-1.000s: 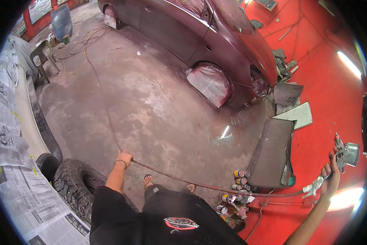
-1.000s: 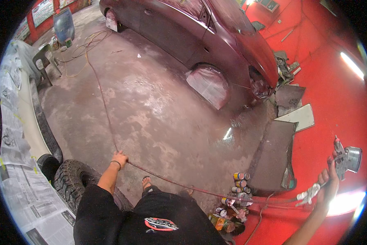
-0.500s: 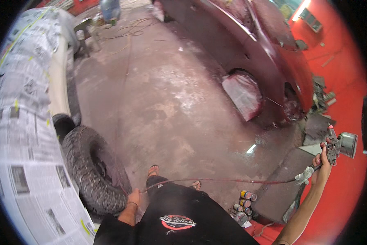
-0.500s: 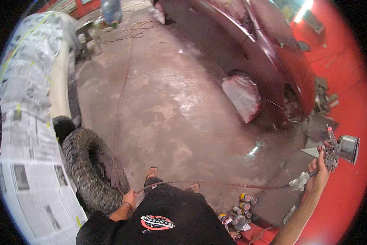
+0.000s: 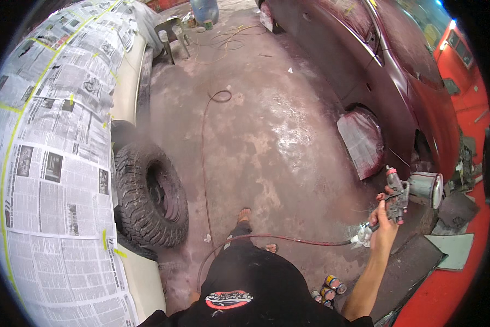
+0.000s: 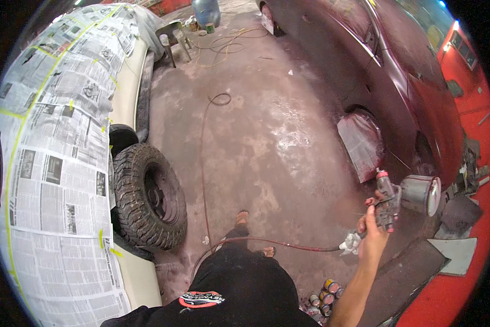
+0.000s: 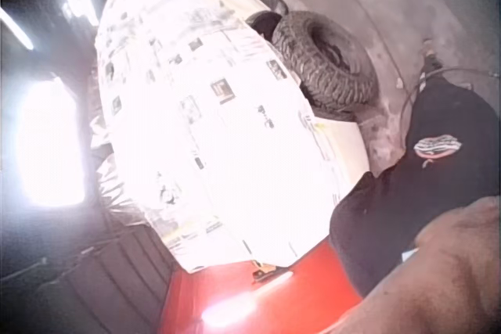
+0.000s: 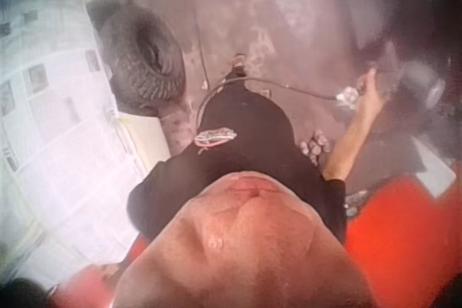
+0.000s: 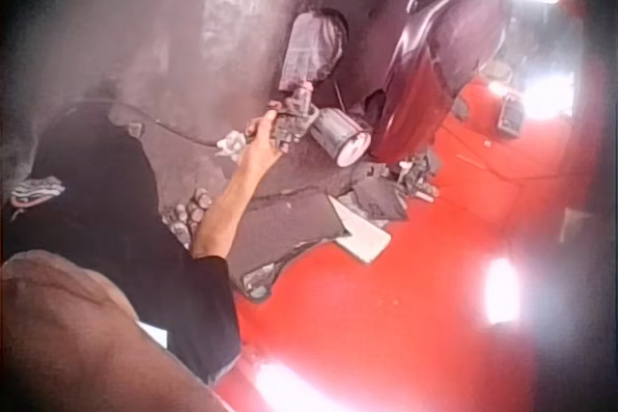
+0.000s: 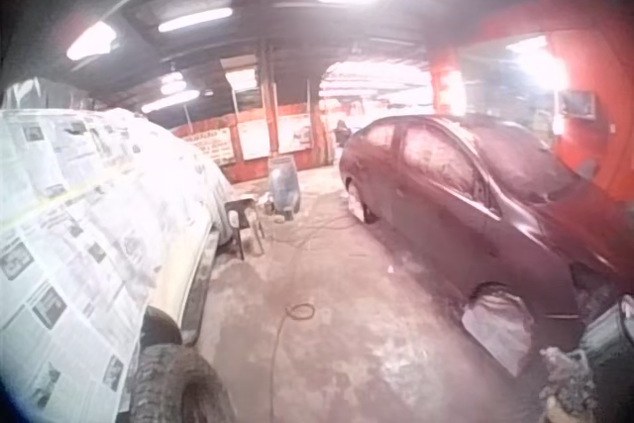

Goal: The person mixes dark red paint from several cans into a spray gun cup while sitting on the floor. They then stand up and spray paint a detached maroon car hood, applying multiple coats to the surface.

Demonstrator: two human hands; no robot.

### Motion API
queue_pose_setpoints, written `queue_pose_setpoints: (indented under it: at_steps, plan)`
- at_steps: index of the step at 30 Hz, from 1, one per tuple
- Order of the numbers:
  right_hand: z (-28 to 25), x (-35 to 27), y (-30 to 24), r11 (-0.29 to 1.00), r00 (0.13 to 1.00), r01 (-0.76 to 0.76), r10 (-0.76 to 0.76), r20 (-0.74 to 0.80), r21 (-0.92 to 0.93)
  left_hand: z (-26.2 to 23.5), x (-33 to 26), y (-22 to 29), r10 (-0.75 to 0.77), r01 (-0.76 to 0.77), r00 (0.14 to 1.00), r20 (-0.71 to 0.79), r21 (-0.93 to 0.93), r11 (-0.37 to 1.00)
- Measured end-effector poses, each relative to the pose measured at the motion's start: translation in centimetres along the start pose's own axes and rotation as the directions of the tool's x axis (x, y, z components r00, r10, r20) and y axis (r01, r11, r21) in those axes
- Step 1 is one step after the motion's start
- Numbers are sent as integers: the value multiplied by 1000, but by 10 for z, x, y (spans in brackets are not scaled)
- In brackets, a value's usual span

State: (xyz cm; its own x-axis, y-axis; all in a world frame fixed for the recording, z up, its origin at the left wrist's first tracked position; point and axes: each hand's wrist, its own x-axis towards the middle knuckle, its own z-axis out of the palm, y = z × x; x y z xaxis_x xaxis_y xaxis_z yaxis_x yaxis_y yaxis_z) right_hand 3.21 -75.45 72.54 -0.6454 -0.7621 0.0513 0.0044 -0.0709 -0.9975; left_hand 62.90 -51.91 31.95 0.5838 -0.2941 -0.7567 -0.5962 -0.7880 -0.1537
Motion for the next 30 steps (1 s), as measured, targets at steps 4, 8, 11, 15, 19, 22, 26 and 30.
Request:
queue_pose_setpoints:
  at_steps: [4, 8, 11, 15, 19, 22, 26, 30]
  plan:
    - [-19, -1, 24, 996, 994, -31, 21, -105, -88, -21, 29, 48, 119, -118, 993, -7, 45, 992]
    - [-47, 0, 47, 993, 920, -97, 62, -387, -72, -40, 74, 150, 311, -316, 949, 53, 163, 935]
    - [-69, -1, 66, 976, 820, -152, 38, -570, -153, -51, 98, 242, 434, -452, 892, 128, 248, 857]
    - [-105, -3, 105, 931, 626, -254, -48, -778, -261, -63, 147, 405, 618, -675, 738, 272, 322, 664]
    - [-133, -18, 137, 921, 379, -317, -95, -920, -225, -58, 188, 556, 752, -866, 499, 431, 260, 427]
    - [-167, -42, 149, 917, 160, -372, -88, -983, -143, -26, 164, 630, 746, -936, 339, 574, 125, 329]
    - [-201, -66, 161, 930, -11, -367, -4, -1000, 0, -11, 152, 692, 652, -966, 252, 715, 142, 218]
    - [-268, -82, 167, 919, -79, -393, 0, -997, 31, 19, 182, 730, 639, -951, 308, 705, 208, 230]
